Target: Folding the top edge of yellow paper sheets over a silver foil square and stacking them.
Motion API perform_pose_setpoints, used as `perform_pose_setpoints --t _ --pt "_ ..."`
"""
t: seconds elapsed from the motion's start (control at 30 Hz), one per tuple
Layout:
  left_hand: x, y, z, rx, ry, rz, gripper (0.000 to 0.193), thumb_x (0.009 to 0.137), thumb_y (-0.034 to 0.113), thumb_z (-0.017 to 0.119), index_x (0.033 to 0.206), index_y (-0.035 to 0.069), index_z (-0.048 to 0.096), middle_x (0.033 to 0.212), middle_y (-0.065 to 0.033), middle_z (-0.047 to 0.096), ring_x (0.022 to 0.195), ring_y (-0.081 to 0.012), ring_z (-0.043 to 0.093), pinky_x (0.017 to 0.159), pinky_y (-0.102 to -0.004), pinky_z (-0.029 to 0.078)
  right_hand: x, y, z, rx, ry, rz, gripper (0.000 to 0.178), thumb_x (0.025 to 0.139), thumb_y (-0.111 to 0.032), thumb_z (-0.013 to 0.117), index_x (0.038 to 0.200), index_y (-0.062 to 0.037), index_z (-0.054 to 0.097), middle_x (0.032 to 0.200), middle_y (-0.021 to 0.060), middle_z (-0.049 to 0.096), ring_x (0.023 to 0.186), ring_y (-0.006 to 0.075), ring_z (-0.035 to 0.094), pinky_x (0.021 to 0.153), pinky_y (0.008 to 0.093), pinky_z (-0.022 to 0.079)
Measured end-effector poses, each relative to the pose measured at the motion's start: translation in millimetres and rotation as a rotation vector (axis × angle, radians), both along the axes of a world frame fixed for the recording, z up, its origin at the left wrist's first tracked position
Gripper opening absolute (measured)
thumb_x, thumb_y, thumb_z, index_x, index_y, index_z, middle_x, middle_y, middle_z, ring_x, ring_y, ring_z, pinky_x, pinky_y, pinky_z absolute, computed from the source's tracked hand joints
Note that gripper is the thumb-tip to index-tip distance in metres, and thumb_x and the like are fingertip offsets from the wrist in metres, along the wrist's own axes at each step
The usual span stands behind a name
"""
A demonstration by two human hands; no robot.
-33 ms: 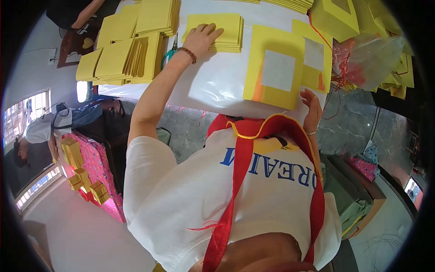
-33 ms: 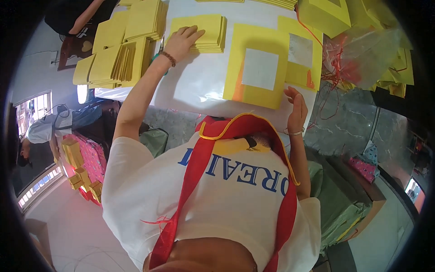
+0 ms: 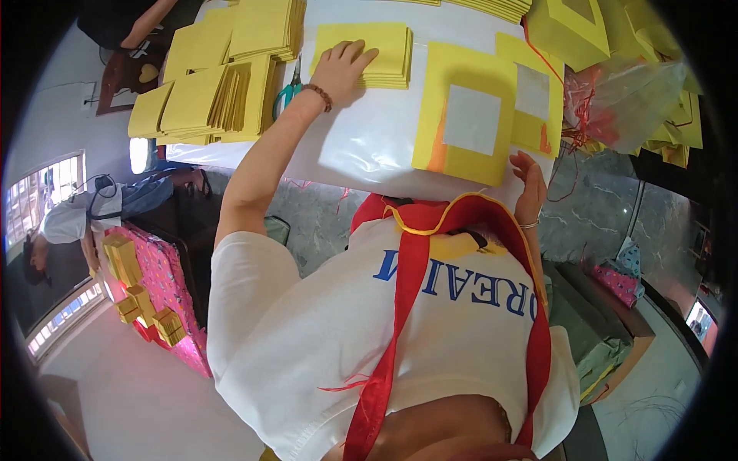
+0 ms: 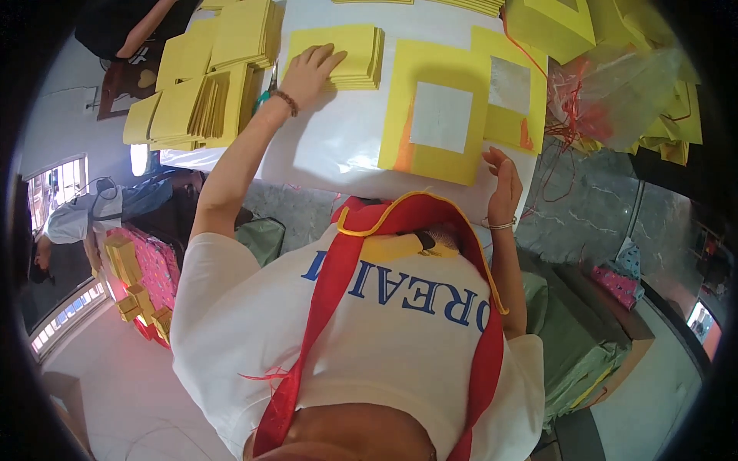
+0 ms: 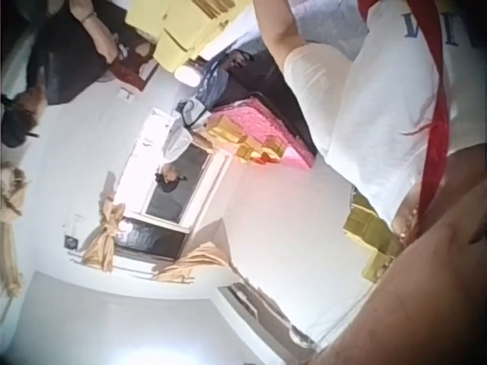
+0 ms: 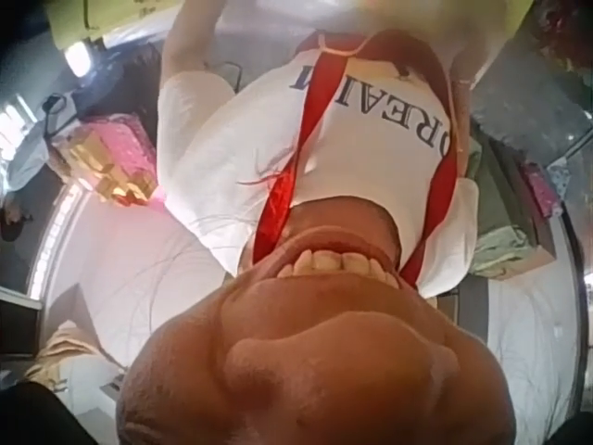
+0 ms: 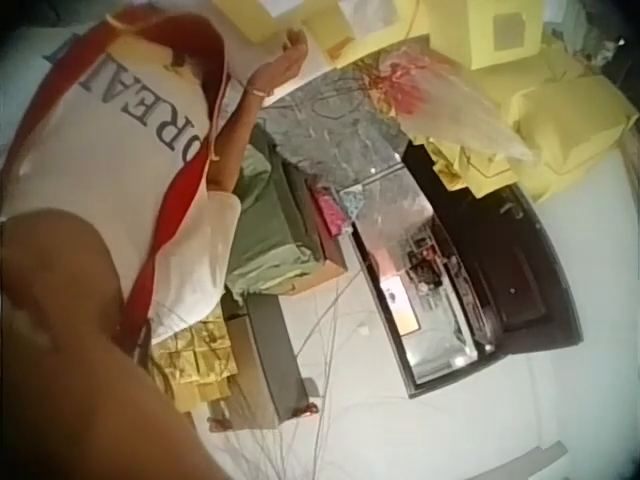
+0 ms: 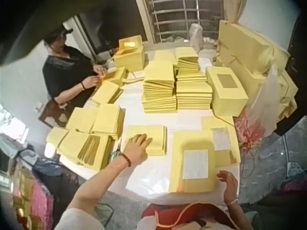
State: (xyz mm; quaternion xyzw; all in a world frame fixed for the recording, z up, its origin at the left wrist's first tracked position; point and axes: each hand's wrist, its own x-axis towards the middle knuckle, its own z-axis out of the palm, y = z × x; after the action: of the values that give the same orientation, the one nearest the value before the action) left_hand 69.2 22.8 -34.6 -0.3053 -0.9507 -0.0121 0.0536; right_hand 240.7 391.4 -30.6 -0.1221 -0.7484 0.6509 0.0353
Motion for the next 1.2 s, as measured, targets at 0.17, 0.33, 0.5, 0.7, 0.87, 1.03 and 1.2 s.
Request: perform_pose_setpoints --t 0.17,0.33,0.5,0.7,0.87,1.03,1.2 --pt "11 5 -6 0.057 0.016 0.024 0.066 0.071 0.013 0.057 0.132 0.013 0.034 0.133 -0.0161 0.033 0.124 -0.0332 0.030 0.101 -0.0459 0.026 4 1 -2 0.028 -0.006 -0.037 0.043 0.096 -0.032 0.032 0.111 -0.0010 0.058 0.103 0.0099 0.062 0.098 0.0177 0.055 0.085 0.0315 0.040" --pt "3 -5 7 0.079 -0.050 -0.012 0.070 0.069 0.019 0.060 0.134 0.014 0.033 0.134 -0.0147 0.034 0.123 -0.0341 0.031 0.101 -0.0461 0.027 0 -6 8 0.015 0.070 -0.055 0.036 0.095 -0.027 0.038 0.109 -0.0002 0.058 0.102 0.0088 0.062 0.098 0.0168 0.055 0.086 0.0306 0.041" --pt "-1 -5 31 0.014 -0.127 0.055 0.074 0.069 0.026 0.065 0.135 0.021 0.032 0.137 -0.0113 0.033 0.124 -0.0327 0.032 0.101 -0.0456 0.028 5 -1 -1 0.097 0.150 -0.026 0.024 0.091 -0.017 0.049 0.107 -0.0028 0.060 0.102 0.0074 0.062 0.098 0.0156 0.056 0.084 0.0284 0.042" --pt "24 16 57 0.051 0.025 0.046 0.070 0.070 0.022 0.065 0.133 0.020 0.036 0.135 -0.0124 0.037 0.121 -0.0323 0.037 0.098 -0.0441 0.033 -1 2 -6 0.286 0.270 0.070 0.022 0.085 -0.011 0.056 0.105 -0.0056 0.061 0.101 0.0074 0.062 0.096 0.0184 0.056 0.082 0.0291 0.043" --pt "86 64 43 0.754 -0.611 0.151 0.050 0.081 0.018 0.057 0.128 0.007 0.043 0.114 -0.0152 0.056 0.099 -0.0282 0.055 0.085 -0.0325 0.044 -4 -4 -9 0.299 0.259 0.062 0.026 0.085 -0.010 0.056 0.110 -0.0048 0.059 0.110 0.0088 0.057 0.103 0.0191 0.053 0.084 0.0304 0.043" --pt "119 107 -14 1.210 -0.766 0.419 0.050 0.083 0.017 0.055 0.128 0.001 0.040 0.109 -0.0149 0.058 0.094 -0.0205 0.056 0.082 -0.0302 0.044 -13 -14 -31 -0.097 0.095 0.036 0.036 0.083 -0.011 0.058 0.119 -0.0066 0.053 0.130 0.0106 0.041 0.114 0.0207 0.045 0.091 0.0297 0.041" --pt "125 115 -20 1.242 -0.750 0.429 0.051 0.084 0.018 0.056 0.129 -0.001 0.039 0.106 -0.0129 0.058 0.091 -0.0162 0.055 0.081 -0.0278 0.044 -12 -16 -28 0.026 0.082 0.108 0.038 0.083 -0.012 0.059 0.120 -0.0072 0.053 0.130 0.0118 0.041 0.116 0.0219 0.044 0.091 0.0302 0.041"
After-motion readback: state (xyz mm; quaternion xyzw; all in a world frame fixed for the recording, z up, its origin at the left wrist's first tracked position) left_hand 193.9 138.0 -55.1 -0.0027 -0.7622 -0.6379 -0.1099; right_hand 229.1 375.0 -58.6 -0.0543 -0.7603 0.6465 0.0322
